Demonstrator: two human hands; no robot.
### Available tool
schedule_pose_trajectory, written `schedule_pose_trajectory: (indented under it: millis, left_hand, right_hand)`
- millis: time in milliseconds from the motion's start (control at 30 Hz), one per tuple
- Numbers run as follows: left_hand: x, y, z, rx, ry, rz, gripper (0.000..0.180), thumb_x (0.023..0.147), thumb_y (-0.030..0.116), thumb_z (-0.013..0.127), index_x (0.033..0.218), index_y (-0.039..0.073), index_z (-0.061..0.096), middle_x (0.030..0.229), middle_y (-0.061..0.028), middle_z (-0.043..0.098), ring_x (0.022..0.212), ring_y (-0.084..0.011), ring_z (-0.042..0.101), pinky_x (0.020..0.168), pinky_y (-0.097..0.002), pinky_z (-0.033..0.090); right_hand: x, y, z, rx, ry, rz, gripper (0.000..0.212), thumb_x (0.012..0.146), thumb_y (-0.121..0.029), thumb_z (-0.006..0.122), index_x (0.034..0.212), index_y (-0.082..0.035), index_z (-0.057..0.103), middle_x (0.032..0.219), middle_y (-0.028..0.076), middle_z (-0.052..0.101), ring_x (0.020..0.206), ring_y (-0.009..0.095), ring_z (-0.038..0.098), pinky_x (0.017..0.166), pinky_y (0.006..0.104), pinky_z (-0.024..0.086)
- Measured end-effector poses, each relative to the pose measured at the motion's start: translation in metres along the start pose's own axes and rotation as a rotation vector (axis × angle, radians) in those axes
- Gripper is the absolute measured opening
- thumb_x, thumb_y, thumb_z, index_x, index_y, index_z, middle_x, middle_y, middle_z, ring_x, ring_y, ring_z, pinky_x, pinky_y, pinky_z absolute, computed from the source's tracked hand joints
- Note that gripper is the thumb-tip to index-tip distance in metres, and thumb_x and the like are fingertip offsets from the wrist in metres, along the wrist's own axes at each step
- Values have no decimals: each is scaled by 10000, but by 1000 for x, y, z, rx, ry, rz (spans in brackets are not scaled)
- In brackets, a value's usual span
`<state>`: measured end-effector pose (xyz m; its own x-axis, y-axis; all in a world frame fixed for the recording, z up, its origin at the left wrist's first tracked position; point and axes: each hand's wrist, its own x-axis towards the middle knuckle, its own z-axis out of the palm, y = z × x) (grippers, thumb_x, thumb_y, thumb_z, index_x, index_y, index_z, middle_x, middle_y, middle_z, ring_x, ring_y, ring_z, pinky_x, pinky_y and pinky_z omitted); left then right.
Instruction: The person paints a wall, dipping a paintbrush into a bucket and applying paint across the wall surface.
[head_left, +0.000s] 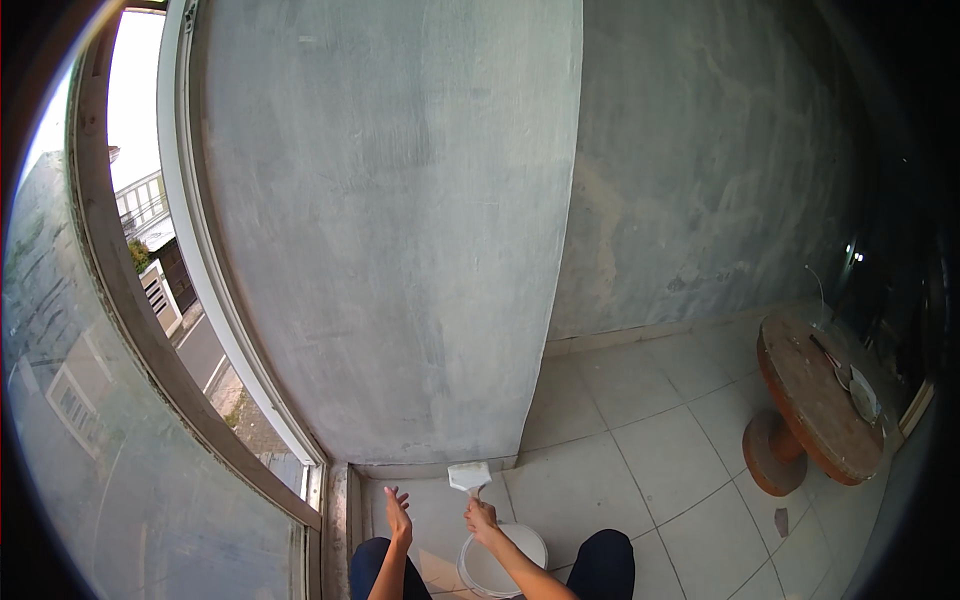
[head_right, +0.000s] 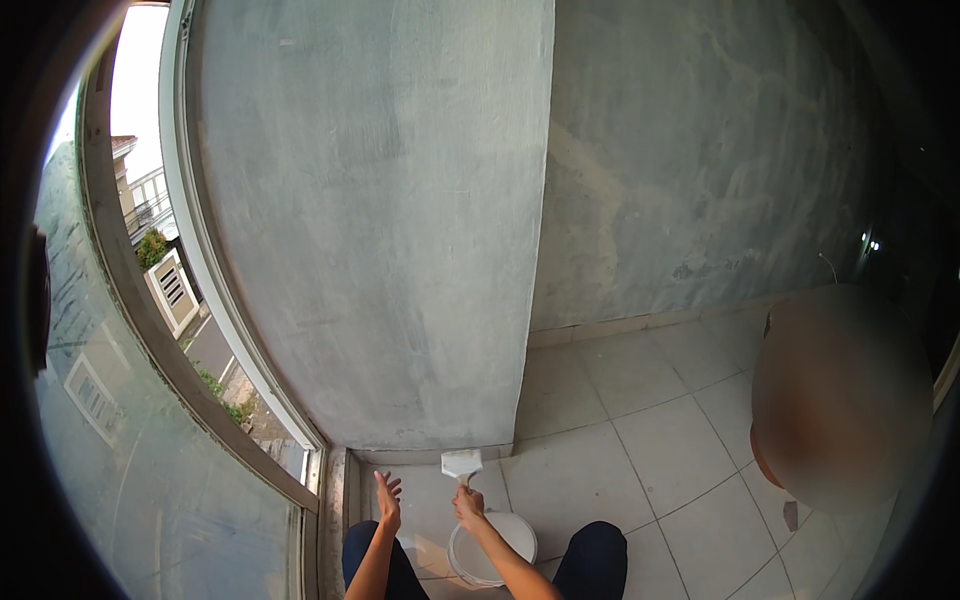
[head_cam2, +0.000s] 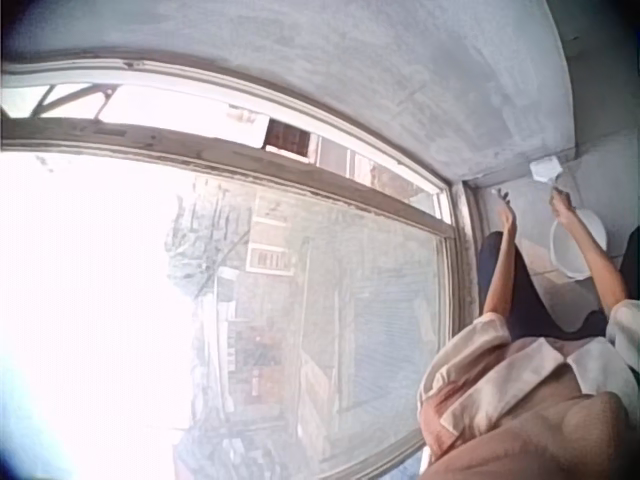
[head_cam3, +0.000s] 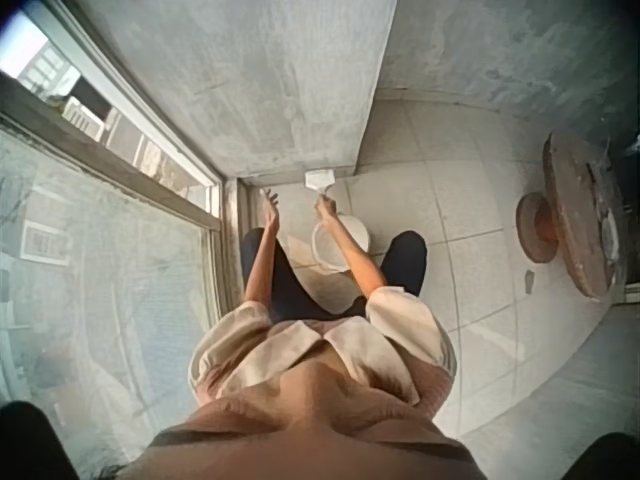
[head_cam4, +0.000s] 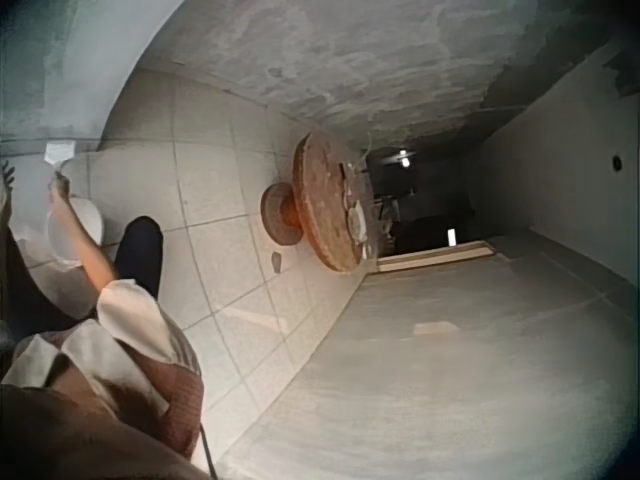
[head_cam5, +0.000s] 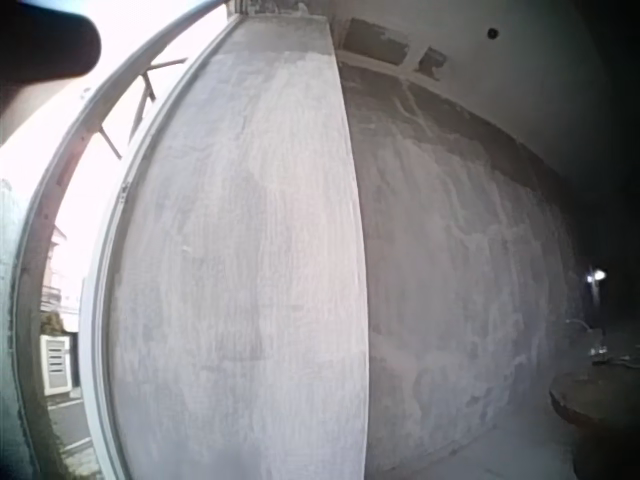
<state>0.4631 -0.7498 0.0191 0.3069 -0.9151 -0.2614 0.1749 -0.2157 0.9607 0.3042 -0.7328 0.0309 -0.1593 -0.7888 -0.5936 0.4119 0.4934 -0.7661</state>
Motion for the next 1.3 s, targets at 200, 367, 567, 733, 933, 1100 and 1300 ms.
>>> schedule_pose_trajectory:
  millis: [200, 367, 567, 733, 933, 1100, 1300]
  left_hand:
    - [-3, 16, 0, -30, -46, -35, 797, 711, 663, 156, 1220, 58, 263, 1127, -196, 405, 996, -314, 391, 859, -423, 254]
    - [3, 12, 6, -18, -76, -40, 810, 704, 671, 159, 1226, 58, 246, 1135, -194, 397, 1002, -315, 385, 842, -423, 265]
    - [12, -10, 10, -47, -49, -118, 812, 695, 678, 167, 1229, 70, 241, 1142, -201, 386, 1017, -337, 371, 857, -450, 247]
    - [18, -26, 11, -21, -59, -114, 796, 704, 666, 164, 1234, 76, 232, 1151, -211, 374, 1036, -357, 357, 874, -476, 227]
    - [27, -37, 0, 19, -50, -34, 786, 710, 659, 166, 1236, 79, 229, 1154, -209, 374, 1024, -360, 367, 858, -471, 246]
    - [18, -28, 17, 37, -96, -54, 778, 712, 657, 168, 1236, 86, 232, 1151, -202, 381, 1013, -357, 377, 846, -467, 260]
    - [30, -41, 10, 36, -87, 13, 760, 718, 651, 169, 1235, 98, 240, 1139, -199, 395, 1006, -348, 385, 839, -462, 268]
  right_hand:
    - [-115, -60, -83, -36, -378, 111, 215, 820, -251, 418, 749, -49, 440, 485, -30, 322, 313, 15, 198, 274, 170, 150]
    - [-181, -33, -146, -56, -283, 349, 186, 819, -190, 388, 761, -19, 431, 520, 7, 347, 313, 25, 210, 271, 173, 148]
    - [-116, 66, -109, 247, -118, 397, 120, 780, -109, 371, 706, -21, 407, 522, 29, 368, 321, 55, 238, 271, 189, 163]
    - [-62, 65, -62, 280, 93, 332, 154, 786, -104, 362, 643, -48, 358, 504, 31, 361, 338, 77, 242, 285, 215, 172]
    - [-77, 59, -51, 460, 155, 232, 105, 760, -82, 368, 662, -50, 348, 520, 59, 387, 326, 78, 262, 276, 212, 167]
    - [-111, 70, -61, 362, 43, 26, 143, 782, -157, 411, 690, -72, 343, 518, 29, 377, 311, 65, 238, 278, 206, 172]
    - [-172, 61, -65, 259, 179, 9, 132, 794, -197, 397, 792, -83, 463, 493, 8, 359, 310, 70, 261, 276, 199, 211]
